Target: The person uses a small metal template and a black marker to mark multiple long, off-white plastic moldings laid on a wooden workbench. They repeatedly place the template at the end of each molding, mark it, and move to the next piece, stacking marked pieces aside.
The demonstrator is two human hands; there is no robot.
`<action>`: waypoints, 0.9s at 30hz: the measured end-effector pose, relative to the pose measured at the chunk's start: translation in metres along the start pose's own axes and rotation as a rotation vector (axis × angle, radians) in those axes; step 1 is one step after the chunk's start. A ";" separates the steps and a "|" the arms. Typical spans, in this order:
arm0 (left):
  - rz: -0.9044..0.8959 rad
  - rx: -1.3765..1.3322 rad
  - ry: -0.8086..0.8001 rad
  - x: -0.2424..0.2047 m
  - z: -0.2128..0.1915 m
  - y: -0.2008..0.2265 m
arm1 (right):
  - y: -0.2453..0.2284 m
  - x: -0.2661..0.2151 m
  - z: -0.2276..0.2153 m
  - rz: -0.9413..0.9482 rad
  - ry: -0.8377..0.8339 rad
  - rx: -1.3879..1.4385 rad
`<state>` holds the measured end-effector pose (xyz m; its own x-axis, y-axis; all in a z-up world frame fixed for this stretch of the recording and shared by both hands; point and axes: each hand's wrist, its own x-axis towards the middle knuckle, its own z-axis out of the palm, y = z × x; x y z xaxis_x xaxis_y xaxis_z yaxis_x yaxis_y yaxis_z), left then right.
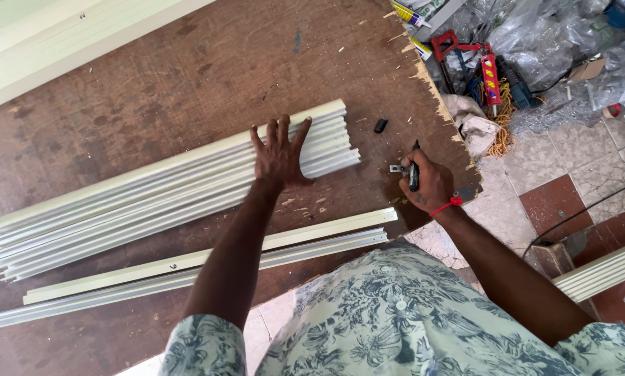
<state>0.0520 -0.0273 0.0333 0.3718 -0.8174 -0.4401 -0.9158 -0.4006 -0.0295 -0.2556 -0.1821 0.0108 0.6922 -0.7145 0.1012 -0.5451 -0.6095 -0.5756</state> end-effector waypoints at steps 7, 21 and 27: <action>-0.002 -0.051 0.066 -0.002 0.000 -0.003 | 0.000 -0.005 0.005 0.000 0.005 0.020; 0.203 -0.396 -0.294 -0.076 0.026 0.080 | 0.013 -0.012 0.004 0.009 0.002 0.115; 0.404 -0.322 0.106 -0.083 0.034 0.077 | 0.005 -0.006 0.011 -0.016 0.000 0.120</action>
<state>-0.0544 0.0237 0.0374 0.0277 -0.9636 -0.2660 -0.9024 -0.1386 0.4080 -0.2575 -0.1768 -0.0022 0.7007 -0.7047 0.1111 -0.4733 -0.5757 -0.6667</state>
